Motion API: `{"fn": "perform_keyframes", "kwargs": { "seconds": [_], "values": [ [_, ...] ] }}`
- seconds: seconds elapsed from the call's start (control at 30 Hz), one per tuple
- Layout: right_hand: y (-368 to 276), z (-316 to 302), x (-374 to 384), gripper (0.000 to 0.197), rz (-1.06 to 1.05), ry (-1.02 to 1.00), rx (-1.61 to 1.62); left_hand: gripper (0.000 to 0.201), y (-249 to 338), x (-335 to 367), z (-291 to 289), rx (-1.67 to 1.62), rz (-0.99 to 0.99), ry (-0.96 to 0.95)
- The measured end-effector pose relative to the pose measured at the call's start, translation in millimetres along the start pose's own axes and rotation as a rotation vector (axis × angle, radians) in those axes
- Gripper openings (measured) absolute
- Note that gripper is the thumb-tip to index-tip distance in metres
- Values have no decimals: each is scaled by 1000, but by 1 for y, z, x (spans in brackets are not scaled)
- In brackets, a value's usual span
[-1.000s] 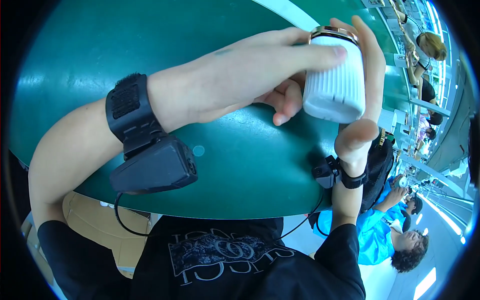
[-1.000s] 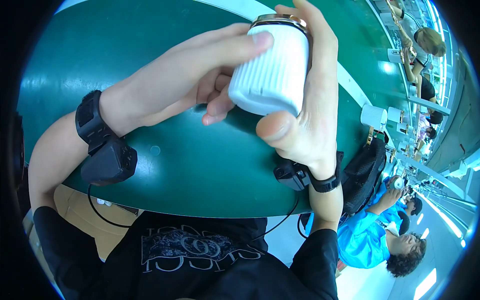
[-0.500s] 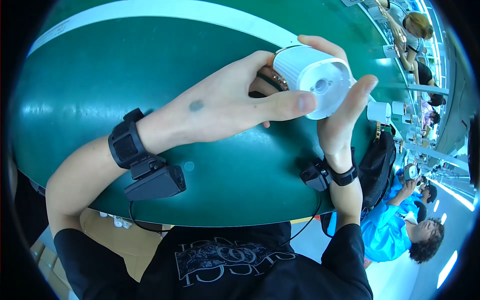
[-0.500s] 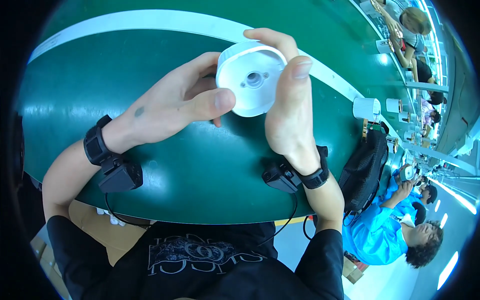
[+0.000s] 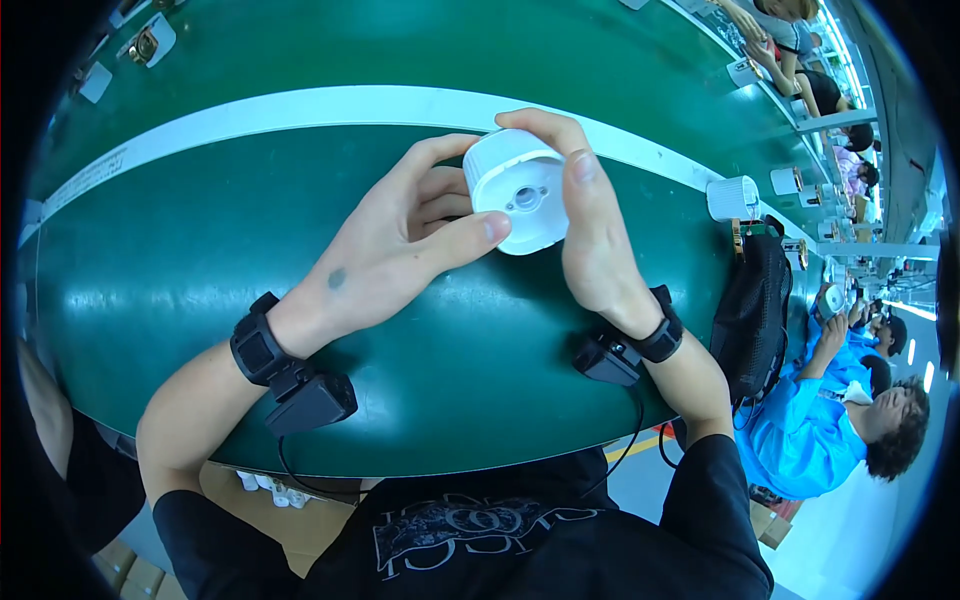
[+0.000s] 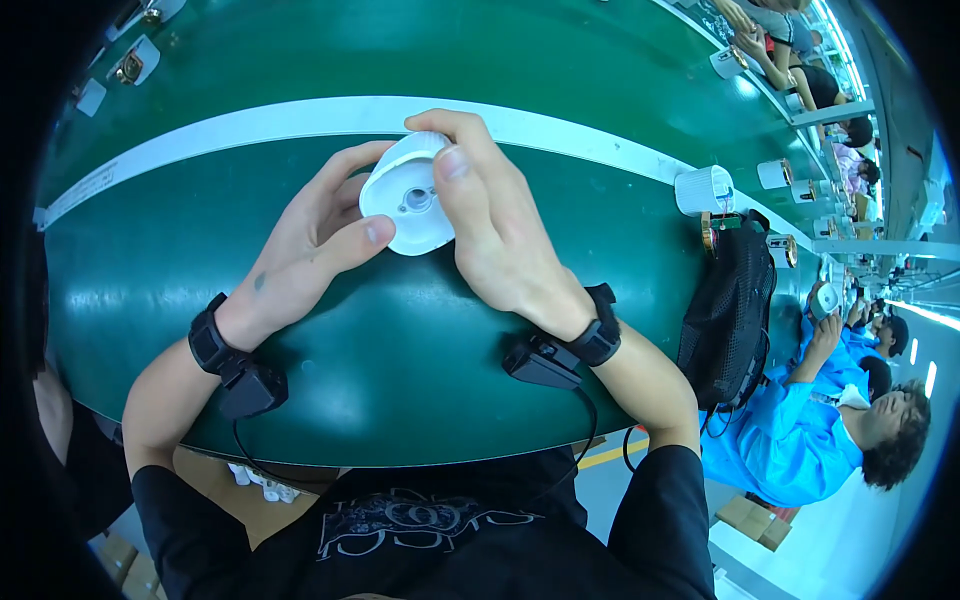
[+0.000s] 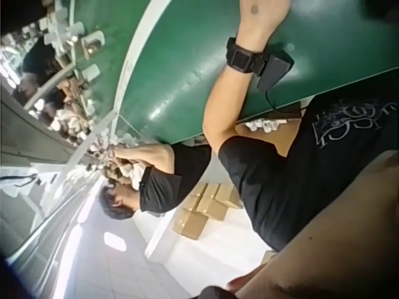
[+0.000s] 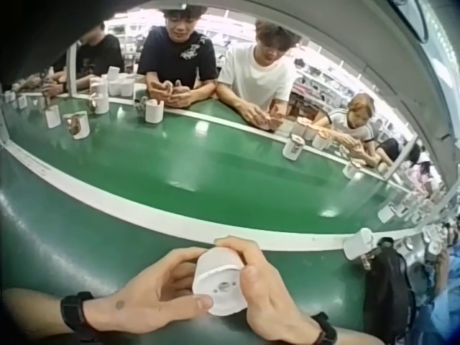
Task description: The person picks up a white base and a gold lid, fits the lid onto the base, and presses them together by hand. The assembled humidifier is then placed back onto the conveyor belt, and the process is repeated.
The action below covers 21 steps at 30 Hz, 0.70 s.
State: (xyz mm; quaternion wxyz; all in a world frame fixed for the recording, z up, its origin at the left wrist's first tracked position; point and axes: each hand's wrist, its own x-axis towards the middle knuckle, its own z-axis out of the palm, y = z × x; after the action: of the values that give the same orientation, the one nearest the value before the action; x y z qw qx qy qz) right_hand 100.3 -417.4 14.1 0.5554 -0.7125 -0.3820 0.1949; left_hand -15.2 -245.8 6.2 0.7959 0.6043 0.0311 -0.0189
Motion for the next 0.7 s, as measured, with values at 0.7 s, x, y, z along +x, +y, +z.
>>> {"fn": "perform_keyframes", "kwargs": {
  "seconds": [0.7],
  "values": [
    [25,18,35,47,-208,235,49,32,-3,75,23,598,427,577]
  ]
}}
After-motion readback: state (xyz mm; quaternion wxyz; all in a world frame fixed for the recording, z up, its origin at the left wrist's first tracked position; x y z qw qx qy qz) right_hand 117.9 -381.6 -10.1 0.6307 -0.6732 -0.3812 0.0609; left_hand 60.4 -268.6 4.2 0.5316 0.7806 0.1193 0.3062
